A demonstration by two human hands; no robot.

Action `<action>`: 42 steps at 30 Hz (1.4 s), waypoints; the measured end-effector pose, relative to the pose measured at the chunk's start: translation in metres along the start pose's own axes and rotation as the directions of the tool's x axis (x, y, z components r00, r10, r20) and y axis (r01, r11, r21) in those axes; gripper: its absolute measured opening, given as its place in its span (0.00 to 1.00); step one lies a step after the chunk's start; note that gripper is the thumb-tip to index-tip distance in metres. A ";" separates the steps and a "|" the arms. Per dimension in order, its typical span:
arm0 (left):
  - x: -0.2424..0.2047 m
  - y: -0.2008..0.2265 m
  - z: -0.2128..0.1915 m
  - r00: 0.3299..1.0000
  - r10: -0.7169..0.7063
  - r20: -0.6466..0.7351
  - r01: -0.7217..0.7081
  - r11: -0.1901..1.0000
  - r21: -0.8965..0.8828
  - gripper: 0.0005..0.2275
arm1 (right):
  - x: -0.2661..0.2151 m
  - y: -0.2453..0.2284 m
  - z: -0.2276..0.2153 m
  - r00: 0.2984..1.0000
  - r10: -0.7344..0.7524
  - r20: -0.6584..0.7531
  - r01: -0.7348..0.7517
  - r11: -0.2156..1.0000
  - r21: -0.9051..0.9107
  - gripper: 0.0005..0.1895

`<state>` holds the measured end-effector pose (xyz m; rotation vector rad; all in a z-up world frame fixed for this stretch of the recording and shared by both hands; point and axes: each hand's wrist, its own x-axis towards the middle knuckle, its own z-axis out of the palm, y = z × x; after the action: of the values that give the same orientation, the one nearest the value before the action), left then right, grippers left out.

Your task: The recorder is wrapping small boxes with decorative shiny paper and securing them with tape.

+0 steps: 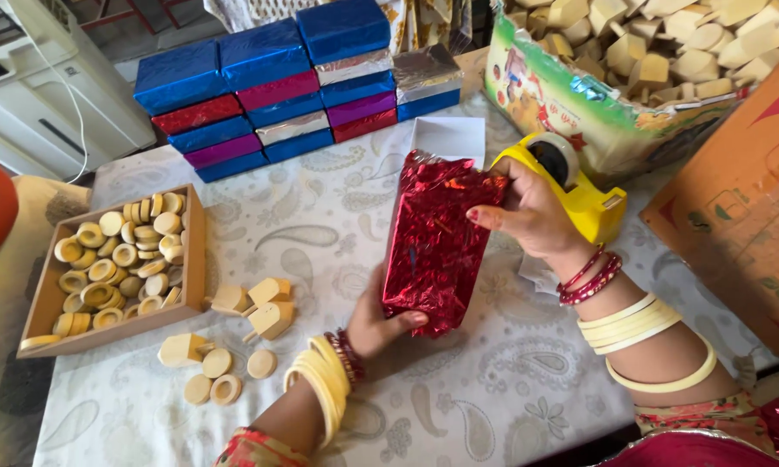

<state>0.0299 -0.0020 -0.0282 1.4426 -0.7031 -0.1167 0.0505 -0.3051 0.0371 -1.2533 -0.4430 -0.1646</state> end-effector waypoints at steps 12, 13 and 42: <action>0.002 -0.012 -0.008 0.978 -0.105 -0.180 0.032 0.929 -0.370 0.18 | -0.008 0.006 0.081 0.886 0.417 0.203 -0.445 0.887 0.121 0.60; 0.004 0.000 -0.005 0.982 -0.101 -0.162 0.038 0.935 -0.352 0.20 | -0.010 0.004 0.091 0.883 0.450 0.136 -0.466 0.875 0.129 0.58; -0.028 0.048 0.015 0.876 -0.469 0.110 0.441 0.873 0.207 0.10 | -0.009 0.049 0.061 0.953 0.243 0.179 -0.089 0.794 -0.602 0.54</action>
<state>-0.0157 0.0057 0.0054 1.7666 -0.4928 -0.5550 0.0463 -0.2332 0.0049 -1.9394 -0.5125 0.0156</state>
